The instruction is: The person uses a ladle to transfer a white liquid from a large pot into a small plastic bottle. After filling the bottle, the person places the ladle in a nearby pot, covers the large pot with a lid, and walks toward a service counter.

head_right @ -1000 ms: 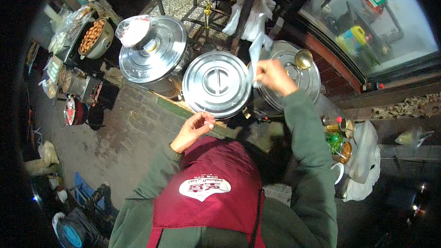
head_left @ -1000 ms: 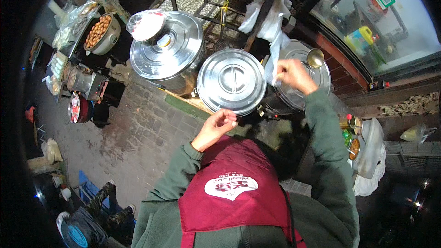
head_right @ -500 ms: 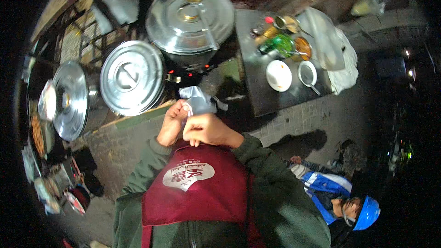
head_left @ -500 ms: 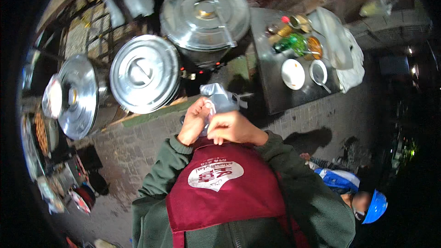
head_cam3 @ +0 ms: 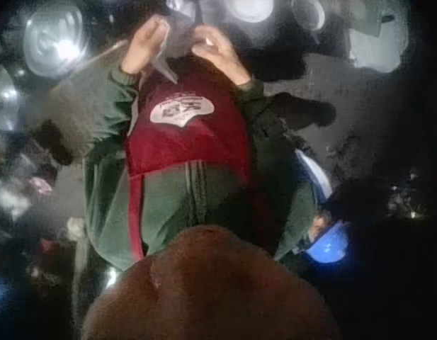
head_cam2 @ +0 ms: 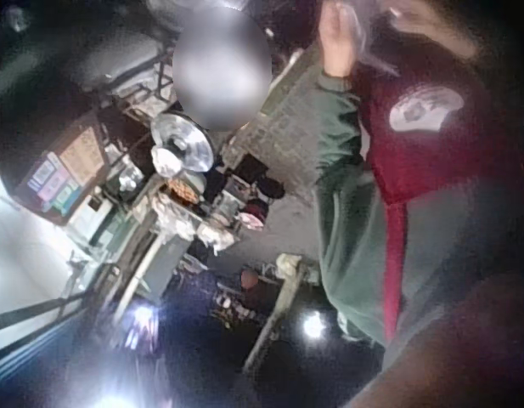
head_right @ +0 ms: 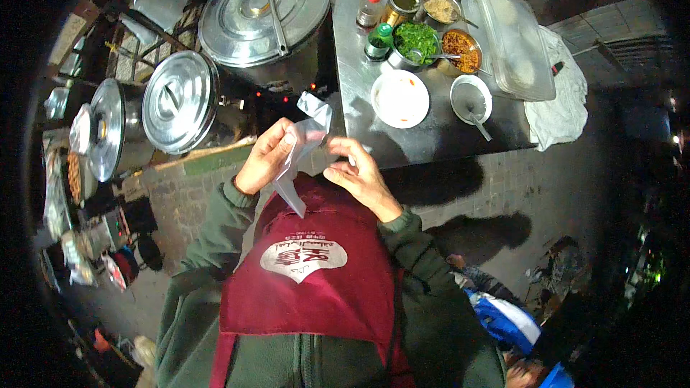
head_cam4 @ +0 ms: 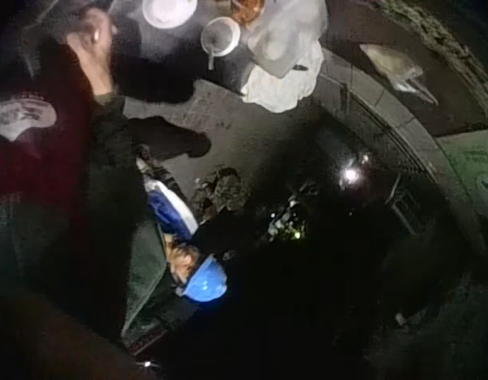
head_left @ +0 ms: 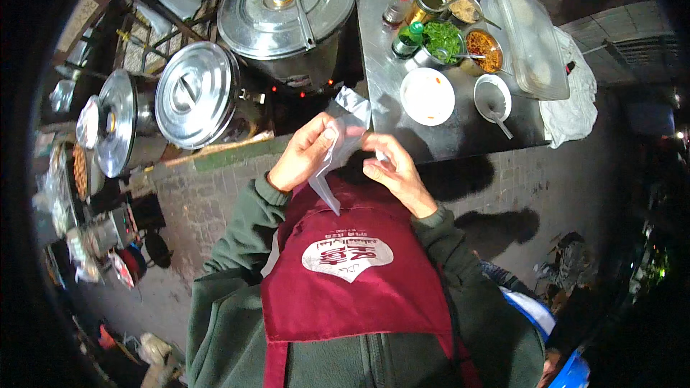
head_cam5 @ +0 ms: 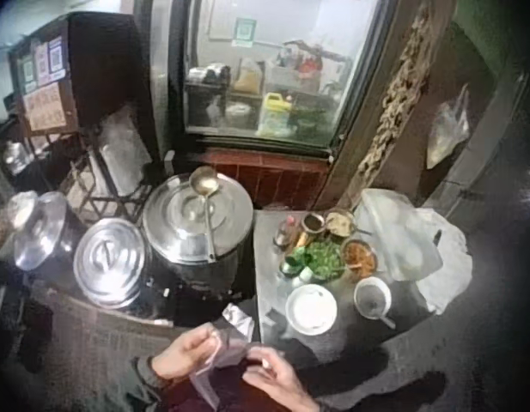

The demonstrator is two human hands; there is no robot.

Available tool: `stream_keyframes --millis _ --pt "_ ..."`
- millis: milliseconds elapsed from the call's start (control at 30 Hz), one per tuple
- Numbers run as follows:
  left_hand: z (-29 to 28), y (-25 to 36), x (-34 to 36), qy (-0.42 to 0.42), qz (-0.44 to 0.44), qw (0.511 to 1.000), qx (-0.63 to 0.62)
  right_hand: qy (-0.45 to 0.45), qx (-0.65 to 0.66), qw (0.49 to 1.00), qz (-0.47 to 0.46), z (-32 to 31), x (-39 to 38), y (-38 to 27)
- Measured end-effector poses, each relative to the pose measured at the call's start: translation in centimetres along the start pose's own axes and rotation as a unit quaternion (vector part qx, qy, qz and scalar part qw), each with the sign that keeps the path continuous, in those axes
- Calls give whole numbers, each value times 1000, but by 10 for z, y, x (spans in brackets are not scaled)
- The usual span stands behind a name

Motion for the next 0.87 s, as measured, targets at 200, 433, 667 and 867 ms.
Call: stream_keyframes --millis 200,433,667,867 --pt "76 -4 20 5 -30 1000 0 -144 -93 985 -34 -65 1 -38" --pt "95 7 37 2 -13 999 -33 -115 -7 993 -10 -76 -15 -54" --pt "88 6 62 51 19 947 316 -50 4 996 -68 -72 -8 -32" --pt "90 -5 60 135 -14 909 394 3 -138 990 -41 -85 -17 -27"
Point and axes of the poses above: each hand's wrist, its own x-axis towards the middle knuckle, its own z-axis out of the palm, y = z × x, the point moved 1 cm from there along x, towards the middle knuckle, and after that the axes turned 3 degrees about -y, right-handed, at the moved point
